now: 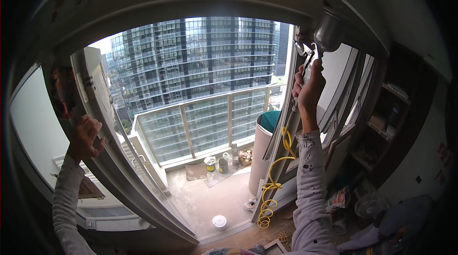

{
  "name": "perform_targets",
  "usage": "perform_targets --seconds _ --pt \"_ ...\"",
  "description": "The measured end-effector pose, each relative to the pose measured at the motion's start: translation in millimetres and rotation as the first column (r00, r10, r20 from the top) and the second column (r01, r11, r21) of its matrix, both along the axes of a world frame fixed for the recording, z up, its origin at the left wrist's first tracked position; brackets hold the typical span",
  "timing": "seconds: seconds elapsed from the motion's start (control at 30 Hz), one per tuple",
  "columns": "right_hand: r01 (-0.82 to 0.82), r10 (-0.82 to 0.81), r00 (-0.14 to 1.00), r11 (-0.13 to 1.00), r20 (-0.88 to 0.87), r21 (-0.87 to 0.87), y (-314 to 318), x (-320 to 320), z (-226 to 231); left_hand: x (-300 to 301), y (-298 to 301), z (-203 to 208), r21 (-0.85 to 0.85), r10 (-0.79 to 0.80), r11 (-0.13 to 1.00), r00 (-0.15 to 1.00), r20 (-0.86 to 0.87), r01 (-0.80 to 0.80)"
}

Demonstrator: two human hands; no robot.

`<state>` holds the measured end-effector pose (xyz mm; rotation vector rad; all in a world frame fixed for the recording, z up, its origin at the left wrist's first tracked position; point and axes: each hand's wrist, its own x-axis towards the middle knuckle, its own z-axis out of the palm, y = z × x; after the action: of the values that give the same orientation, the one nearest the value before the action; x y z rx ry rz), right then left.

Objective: The person uses a pneumatic spray gun to apply white paint to a window frame on a balcony. They systematically cover the vertical and horizontal sections of the frame, pausing briefly to reload the paint cup. The surrounding glass is masked with newspaper to prevent overspray.

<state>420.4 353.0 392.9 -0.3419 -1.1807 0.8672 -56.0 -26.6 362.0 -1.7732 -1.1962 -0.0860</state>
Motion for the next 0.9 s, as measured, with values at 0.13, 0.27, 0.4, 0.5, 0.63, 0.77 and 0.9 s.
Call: perform_targets --seconds 0.13,0.27,0.4,0.5,0.63,0.77,0.9 --pt "0.049 -0.047 0.998 0.998 -0.052 0.043 -1 -6 0 1 0 1 0.012 -0.008 1.0 1.0 -0.002 0.008" --pt "-0.209 0.206 0.97 0.978 -0.126 -0.018 -46 -28 -20 -2 -3 -2 0.026 -0.014 1.0 1.0 0.012 0.014" --pt "-0.29 0.298 0.95 0.954 -0.099 0.08 -94 -63 -32 0 -8 -2 0.049 0.022 0.999 1.0 -0.011 -0.022" --pt "-0.378 0.388 0.918 0.919 -0.081 0.114 -122 -86 -34 2 -5 -1 0.039 0.029 0.999 0.999 -0.025 -0.028" --pt "-0.432 0.433 0.901 0.899 0.0 0.068 -152 -112 -33 7 -5 1 0.06 0.03 0.998 0.999 -0.039 -0.027" --pt "-0.394 0.392 0.919 0.918 0.053 0.036 -173 -128 -28 7 -8 1 0.052 0.04 0.998 0.999 -0.028 -0.038" --pt "-0.477 0.475 0.879 0.876 0.041 0.068 -151 -120 -30 1 -8 -1 0.054 0.034 0.998 0.999 -0.027 -0.032"
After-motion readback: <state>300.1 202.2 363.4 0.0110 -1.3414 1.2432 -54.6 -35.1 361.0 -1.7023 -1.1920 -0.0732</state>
